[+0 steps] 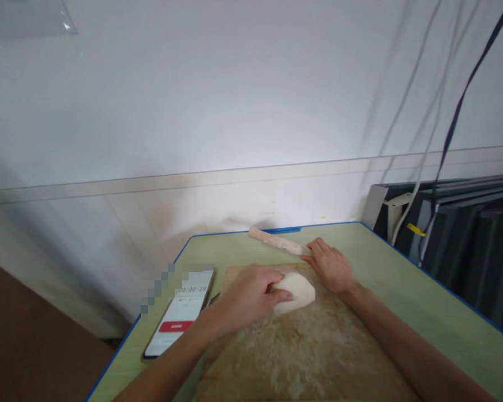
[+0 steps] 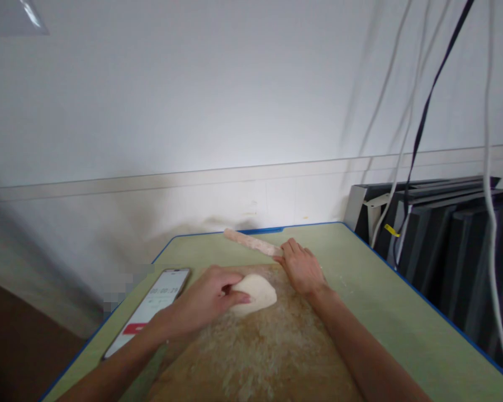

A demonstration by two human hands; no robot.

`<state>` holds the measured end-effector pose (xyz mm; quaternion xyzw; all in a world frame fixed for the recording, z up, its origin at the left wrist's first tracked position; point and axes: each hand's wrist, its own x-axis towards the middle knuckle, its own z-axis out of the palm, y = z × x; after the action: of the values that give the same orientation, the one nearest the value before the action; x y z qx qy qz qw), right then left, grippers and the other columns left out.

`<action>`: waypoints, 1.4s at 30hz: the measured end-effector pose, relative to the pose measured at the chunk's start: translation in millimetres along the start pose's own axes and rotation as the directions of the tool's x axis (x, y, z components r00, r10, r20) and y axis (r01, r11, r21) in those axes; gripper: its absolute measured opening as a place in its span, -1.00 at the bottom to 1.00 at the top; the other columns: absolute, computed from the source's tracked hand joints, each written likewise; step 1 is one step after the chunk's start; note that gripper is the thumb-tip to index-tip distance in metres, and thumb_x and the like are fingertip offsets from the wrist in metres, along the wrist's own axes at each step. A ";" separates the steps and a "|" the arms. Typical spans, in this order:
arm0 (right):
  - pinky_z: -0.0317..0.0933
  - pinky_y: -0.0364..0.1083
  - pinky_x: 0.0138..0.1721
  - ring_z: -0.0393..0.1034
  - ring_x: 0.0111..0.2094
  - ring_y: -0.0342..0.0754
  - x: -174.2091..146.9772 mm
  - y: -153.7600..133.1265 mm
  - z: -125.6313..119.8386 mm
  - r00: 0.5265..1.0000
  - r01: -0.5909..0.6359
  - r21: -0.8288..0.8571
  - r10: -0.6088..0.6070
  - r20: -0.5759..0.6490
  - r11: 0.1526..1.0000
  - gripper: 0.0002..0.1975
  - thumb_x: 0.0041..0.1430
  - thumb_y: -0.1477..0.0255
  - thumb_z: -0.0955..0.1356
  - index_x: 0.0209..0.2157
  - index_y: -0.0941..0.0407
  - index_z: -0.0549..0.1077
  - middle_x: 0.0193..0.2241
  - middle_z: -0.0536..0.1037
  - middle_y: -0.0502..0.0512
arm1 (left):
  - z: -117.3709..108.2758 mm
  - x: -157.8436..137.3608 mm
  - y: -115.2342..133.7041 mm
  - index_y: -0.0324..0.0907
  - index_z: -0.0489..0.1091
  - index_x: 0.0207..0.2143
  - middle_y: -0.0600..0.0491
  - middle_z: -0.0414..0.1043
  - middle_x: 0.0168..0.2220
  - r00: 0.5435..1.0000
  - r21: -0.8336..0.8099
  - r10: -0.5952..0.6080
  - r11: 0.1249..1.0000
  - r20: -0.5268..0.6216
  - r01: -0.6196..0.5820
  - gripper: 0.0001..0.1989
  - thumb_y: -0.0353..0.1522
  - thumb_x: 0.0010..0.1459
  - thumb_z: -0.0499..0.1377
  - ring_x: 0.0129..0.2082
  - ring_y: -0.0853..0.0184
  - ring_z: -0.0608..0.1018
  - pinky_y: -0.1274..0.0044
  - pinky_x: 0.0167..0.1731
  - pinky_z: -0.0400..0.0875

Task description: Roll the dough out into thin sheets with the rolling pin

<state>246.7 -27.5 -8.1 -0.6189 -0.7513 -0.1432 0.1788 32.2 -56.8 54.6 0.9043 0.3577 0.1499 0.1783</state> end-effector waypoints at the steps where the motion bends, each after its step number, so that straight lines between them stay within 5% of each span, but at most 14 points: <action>1: 0.18 -0.04 -0.32 0.35 -0.31 0.02 0.1 0.1 0.1 1.000 -0.017 -0.004 0.017 -0.008 1.000 -0.71 0.26 0.30 0.09 -0.24 0.16 0.32 -0.26 0.39 0.21 | 0.3 1.1 -1.0 -0.21 0.29 -0.58 0.16 0.23 -0.61 0.999 -0.128 -0.034 0.991 0.026 0.037 -0.69 -0.20 0.11 0.05 -0.59 0.43 0.30 0.60 -0.59 0.12; 4: 0.18 -0.06 -0.34 0.36 -0.32 0.00 0.5 -0.5 0.9 0.999 -0.031 -0.008 0.031 -0.009 0.999 -0.71 0.26 0.28 0.09 -0.25 0.13 0.32 -0.27 0.39 0.17 | 8.3 7.0 -12.9 -0.22 0.24 -0.59 0.19 0.13 -0.65 0.989 -0.360 -0.098 0.924 0.108 0.131 -0.67 -0.15 0.06 0.04 -0.64 0.47 0.22 0.63 -0.67 0.05; 8: 0.19 -0.06 -0.33 0.37 -0.31 -0.01 0.3 -1.4 1.6 1.000 -0.025 -0.002 0.025 -0.008 1.000 -0.72 0.26 0.28 0.11 -0.24 0.12 0.32 -0.26 0.40 0.16 | 24.2 16.1 -37.4 -0.22 0.20 -0.64 0.19 0.07 -0.67 0.984 -0.327 -0.173 0.929 0.032 0.173 -0.64 -0.15 0.05 0.01 -0.66 0.47 0.17 0.62 -0.68 0.00; 15: 0.19 -0.06 -0.31 0.37 -0.33 0.00 -0.5 -1.4 0.4 1.000 -0.008 0.044 0.009 -0.021 0.999 -0.70 0.26 0.27 0.09 -0.22 0.15 0.30 -0.25 0.39 0.17 | 29.5 18.9 -49.6 -0.22 0.38 -0.53 0.10 0.34 -0.54 0.947 -0.099 -0.188 0.981 -0.260 0.168 -0.77 -0.26 0.05 0.09 -0.50 0.35 0.38 0.56 -0.50 0.20; 22: 0.21 -0.09 -0.33 0.37 -0.34 -0.04 -4.3 -3.0 -8.5 0.990 0.133 0.146 -0.138 0.024 0.980 -0.71 0.26 0.27 0.09 -0.21 0.11 0.31 -0.26 0.42 0.13 | -8.1 3.9 -27.3 -0.23 0.37 -0.36 -0.09 0.33 -0.28 0.844 0.217 -0.088 0.947 -0.530 0.235 -0.66 -0.33 0.21 -0.17 -0.21 0.22 0.35 0.41 -0.15 0.18; 25: 0.21 -0.09 -0.29 0.37 -0.28 -0.02 -7.7 -6.4 -15.6 0.959 0.263 0.197 -0.278 0.050 0.945 -0.70 0.23 0.21 0.14 -0.24 0.11 0.35 -0.28 0.45 0.11 | -18.0 3.4 -22.8 -0.24 0.36 -0.33 -0.10 0.33 -0.26 0.869 0.323 -0.063 0.913 -0.491 0.248 -0.70 -0.35 0.20 -0.14 -0.19 0.19 0.35 0.40 -0.13 0.17; 30: 0.20 -0.09 -0.33 0.37 -0.33 -0.03 -11.5 -10.6 -23.2 0.927 0.348 0.257 -0.371 0.046 0.901 -0.67 0.20 0.18 0.16 -0.30 0.11 0.39 -0.34 0.47 0.11 | -7.0 7.0 -32.0 -0.21 0.36 -0.55 -0.01 0.36 -0.52 0.953 0.423 -0.151 0.870 -0.262 0.254 -0.66 -0.32 0.20 -0.08 -0.46 0.25 0.43 0.46 -0.40 0.26; 35: 0.19 -0.14 -0.34 0.36 -0.36 -0.09 -5.1 -8.2 -17.0 0.987 0.150 0.287 -0.159 0.010 0.946 -0.63 0.28 0.38 0.03 -0.39 0.13 0.37 -0.39 0.45 0.12 | 2.4 6.3 -37.2 -0.20 0.35 -0.54 0.02 0.37 -0.56 0.973 0.437 -0.213 0.869 -0.089 0.231 -0.56 -0.31 0.26 -0.18 -0.54 0.31 0.43 0.51 -0.48 0.25; 38: 0.21 -0.12 -0.28 0.39 -0.29 -0.07 -0.3 -3.4 -7.3 1.000 -0.021 0.268 0.015 0.026 0.963 -0.67 0.23 0.48 0.05 -0.30 0.17 0.39 -0.30 0.48 0.19 | 3.3 6.0 -36.7 -0.20 0.35 -0.41 0.01 0.41 -0.43 0.979 0.436 -0.197 0.878 -0.044 0.197 -0.62 -0.36 0.26 -0.21 -0.41 0.31 0.45 0.51 -0.36 0.28; 42: 0.09 -0.01 -0.04 0.33 -0.08 0.00 -0.1 0.4 -1.0 0.994 -0.074 0.223 0.052 0.100 0.972 -0.63 0.17 0.52 0.06 -0.12 0.18 0.37 -0.10 0.46 0.22 | 7.1 4.3 -36.0 -0.23 0.32 -0.23 -0.05 0.36 -0.26 0.987 0.451 -0.157 0.879 -0.033 0.155 -0.69 -0.40 0.26 -0.21 -0.21 0.27 0.39 0.46 -0.17 0.24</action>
<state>247.2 -28.0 -7.3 -0.6242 -0.7502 -0.0219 0.2170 16.7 -30.9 33.4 0.8895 0.4539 0.0456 -0.0248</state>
